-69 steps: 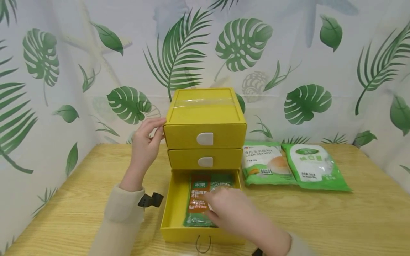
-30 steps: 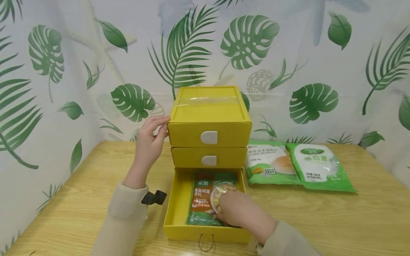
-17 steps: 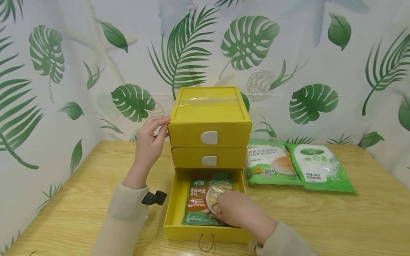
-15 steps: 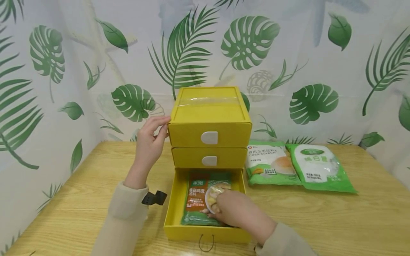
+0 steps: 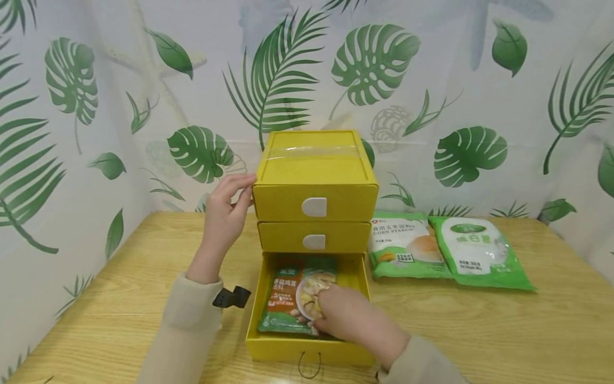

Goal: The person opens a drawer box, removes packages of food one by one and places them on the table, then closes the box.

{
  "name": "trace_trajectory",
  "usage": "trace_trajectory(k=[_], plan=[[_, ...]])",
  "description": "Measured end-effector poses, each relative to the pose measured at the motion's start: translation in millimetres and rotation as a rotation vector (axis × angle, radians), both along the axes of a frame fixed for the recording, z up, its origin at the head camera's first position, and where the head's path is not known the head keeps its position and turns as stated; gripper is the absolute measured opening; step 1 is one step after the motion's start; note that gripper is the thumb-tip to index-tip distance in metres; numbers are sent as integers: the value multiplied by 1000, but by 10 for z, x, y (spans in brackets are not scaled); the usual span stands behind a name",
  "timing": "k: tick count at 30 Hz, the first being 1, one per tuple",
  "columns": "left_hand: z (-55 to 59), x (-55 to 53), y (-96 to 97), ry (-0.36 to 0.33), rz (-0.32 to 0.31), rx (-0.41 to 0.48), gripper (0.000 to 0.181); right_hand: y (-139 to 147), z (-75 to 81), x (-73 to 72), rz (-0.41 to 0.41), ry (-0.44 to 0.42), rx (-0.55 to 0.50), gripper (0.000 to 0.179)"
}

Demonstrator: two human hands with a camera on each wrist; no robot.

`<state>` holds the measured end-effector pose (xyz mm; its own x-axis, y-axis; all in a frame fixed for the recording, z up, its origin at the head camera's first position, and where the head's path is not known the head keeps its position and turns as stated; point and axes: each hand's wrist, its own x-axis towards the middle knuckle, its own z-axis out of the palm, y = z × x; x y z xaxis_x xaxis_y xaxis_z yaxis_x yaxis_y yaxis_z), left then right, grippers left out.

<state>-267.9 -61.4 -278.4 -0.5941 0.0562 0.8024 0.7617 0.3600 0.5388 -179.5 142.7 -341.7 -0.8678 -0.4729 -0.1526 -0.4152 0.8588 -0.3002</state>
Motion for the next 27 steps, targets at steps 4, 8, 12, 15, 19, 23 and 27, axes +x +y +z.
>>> trace_trajectory(k=[4, 8, 12, 15, 19, 23, 27], plan=[[0, 4, 3, -5, -7, 6, 19, -2, -1, 6, -10, -14, -26, 17], [2, 3, 6, -10, -8, 10, 19, 0, -14, 2, -27, -7, -19, 19], [7, 9, 3, -9, -7, 8, 19, 7, -36, -10, -49, 1, 4, 21], [12, 18, -1, -7, -6, 6, 19, 11, -50, -12, -64, -9, 8, 23], [9, 17, -4, -4, -10, 6, 19, 18, -59, -8, -77, -13, 12, 24], [3, 6, -5, 4, -10, 8, 19, 23, -56, -5, -66, 1, 15, 23], [-1, 0, -4, 9, -8, 7, 19, 42, -40, -8, -47, -4, -26, 22]])
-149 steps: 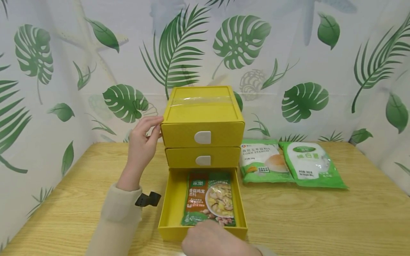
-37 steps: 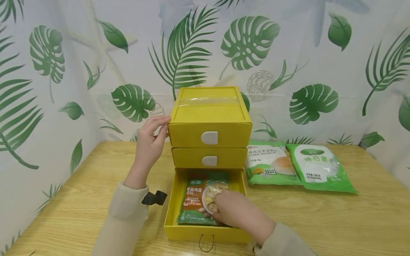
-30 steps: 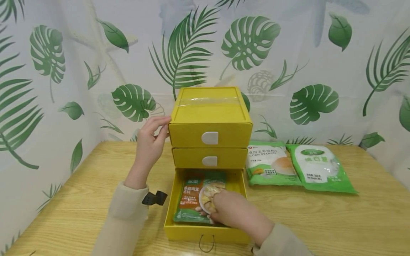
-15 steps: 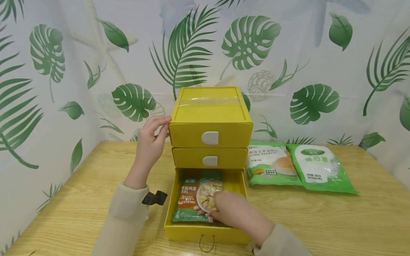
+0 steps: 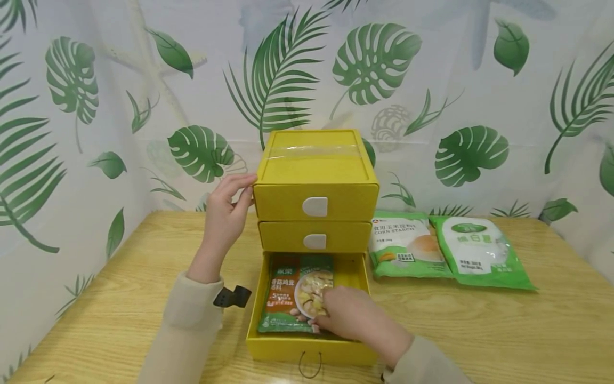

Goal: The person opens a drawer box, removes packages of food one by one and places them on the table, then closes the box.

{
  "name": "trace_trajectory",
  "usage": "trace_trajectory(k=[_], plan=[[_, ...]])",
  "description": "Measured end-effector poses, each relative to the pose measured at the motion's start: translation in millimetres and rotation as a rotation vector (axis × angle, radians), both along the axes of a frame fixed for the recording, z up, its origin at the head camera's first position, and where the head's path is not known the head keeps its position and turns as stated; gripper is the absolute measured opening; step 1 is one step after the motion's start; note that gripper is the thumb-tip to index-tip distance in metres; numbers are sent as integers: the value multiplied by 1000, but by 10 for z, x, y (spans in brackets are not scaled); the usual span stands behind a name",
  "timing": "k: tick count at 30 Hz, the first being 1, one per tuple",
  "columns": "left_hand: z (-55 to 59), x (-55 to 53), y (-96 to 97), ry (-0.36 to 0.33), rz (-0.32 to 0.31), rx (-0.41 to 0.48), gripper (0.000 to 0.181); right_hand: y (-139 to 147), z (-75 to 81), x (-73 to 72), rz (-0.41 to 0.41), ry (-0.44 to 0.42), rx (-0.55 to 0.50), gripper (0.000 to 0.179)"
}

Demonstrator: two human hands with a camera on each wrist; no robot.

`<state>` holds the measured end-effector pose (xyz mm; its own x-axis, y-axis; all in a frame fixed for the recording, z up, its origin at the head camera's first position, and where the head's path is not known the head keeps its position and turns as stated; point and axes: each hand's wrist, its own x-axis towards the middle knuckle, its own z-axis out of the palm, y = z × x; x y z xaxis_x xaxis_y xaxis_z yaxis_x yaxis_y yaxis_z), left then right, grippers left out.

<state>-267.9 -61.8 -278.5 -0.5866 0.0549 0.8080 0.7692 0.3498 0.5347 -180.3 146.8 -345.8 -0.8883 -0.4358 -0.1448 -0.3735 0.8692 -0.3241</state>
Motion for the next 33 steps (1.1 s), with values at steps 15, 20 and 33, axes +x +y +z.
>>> trace_trajectory(k=[15, 20, 33], plan=[[1, 3, 1, -5, -8, 4, 19, 107, 49, -52, 50, 28, -316, 35], [0, -2, 5, -6, -11, 5, 19, 128, 64, -49, -89, 16, -462, 31], [-2, 0, -4, -5, -10, 3, 19, 122, 91, -85, -277, -237, -760, 47]])
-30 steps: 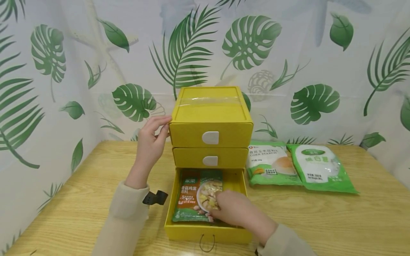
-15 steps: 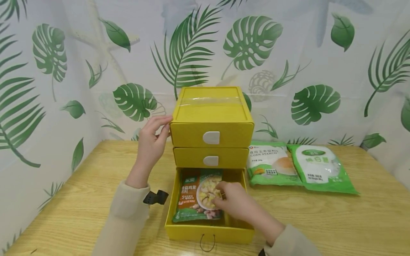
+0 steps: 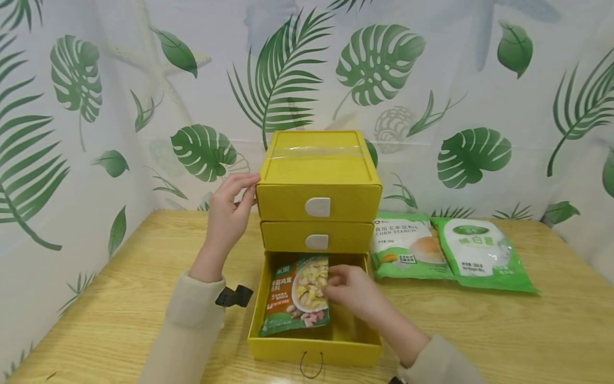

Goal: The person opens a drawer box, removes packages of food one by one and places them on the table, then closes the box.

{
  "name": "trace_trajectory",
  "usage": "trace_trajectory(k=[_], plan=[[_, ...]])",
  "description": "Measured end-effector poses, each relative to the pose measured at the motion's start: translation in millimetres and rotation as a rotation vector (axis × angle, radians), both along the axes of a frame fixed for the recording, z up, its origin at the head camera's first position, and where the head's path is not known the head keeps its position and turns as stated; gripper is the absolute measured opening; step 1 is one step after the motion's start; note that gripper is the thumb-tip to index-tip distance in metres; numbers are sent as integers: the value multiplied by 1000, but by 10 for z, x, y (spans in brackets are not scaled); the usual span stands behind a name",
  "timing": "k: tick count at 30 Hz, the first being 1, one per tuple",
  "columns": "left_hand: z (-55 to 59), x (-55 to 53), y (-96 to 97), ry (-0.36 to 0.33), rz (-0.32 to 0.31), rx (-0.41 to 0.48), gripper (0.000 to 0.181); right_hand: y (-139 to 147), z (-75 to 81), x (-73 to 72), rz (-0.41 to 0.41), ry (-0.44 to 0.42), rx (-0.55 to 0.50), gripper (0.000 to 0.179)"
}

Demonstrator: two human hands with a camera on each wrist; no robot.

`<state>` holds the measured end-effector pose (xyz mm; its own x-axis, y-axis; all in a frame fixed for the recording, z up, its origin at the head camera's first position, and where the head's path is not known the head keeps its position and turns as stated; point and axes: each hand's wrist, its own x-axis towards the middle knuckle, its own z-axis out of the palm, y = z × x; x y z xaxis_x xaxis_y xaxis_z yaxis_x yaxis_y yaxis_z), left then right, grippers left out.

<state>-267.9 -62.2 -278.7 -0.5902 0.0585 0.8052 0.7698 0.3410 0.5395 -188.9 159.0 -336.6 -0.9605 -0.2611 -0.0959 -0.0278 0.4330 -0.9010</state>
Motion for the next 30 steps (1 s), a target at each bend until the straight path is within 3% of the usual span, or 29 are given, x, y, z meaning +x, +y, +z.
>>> trace_trajectory(k=[5, 11, 19, 26, 30], plan=[[0, -6, -5, 0, 0, 1, 19, -11, -4, -5, 47, -145, -176, 55], [-2, -2, -1, -2, 0, -1, 19, -10, -14, -21, 140, -250, -300, 58], [-5, 7, 4, 1, 8, -3, 19, -27, -27, -24, 132, -305, -331, 56], [-5, -1, 4, 0, 9, -6, 19, 6, -35, -30, 101, -285, -322, 61], [-1, -7, 3, -2, 8, -2, 19, 40, -16, -13, 97, -306, -383, 63]])
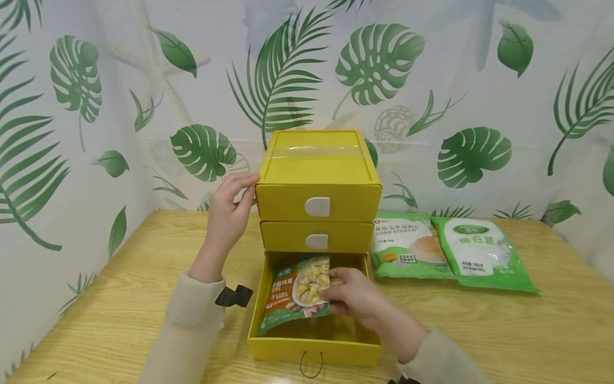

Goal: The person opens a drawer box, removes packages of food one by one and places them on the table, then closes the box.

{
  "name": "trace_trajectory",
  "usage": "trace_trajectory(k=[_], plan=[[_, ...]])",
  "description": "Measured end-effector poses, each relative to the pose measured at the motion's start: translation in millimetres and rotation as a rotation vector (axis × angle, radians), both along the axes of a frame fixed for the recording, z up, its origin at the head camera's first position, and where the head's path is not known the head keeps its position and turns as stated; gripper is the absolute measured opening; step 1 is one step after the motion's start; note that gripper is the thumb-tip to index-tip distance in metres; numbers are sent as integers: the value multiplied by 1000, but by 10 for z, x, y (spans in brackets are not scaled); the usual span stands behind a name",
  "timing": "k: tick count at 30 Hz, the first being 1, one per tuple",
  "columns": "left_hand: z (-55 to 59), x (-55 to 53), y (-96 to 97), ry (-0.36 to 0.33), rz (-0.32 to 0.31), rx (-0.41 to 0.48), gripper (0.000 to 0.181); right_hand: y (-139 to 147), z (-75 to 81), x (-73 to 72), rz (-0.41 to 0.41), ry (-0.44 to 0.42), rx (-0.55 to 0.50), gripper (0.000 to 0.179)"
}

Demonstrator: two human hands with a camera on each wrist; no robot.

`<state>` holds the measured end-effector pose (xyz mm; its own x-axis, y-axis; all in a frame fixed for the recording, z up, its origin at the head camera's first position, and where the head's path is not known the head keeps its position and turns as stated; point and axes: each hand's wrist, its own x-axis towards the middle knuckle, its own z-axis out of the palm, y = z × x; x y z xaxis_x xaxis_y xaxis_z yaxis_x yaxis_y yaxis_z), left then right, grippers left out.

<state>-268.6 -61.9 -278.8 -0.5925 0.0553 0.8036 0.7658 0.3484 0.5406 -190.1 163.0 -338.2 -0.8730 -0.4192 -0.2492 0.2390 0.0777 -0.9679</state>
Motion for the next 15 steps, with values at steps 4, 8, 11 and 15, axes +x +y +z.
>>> trace_trajectory(k=[4, 8, 11, 15], plan=[[-1, -1, -1, -1, 1, 2, 19, 51, 28, 39, 1, -29, -59, 66], [-2, 2, 0, 2, 1, 4, 19, 115, 72, 89, 6, -46, -123, 68], [-1, 2, -2, 2, 1, 3, 19, 156, 96, 117, 4, -54, -181, 66], [-4, -3, 0, 5, 3, -1, 19, 197, 105, 146, -10, -52, -224, 65]])
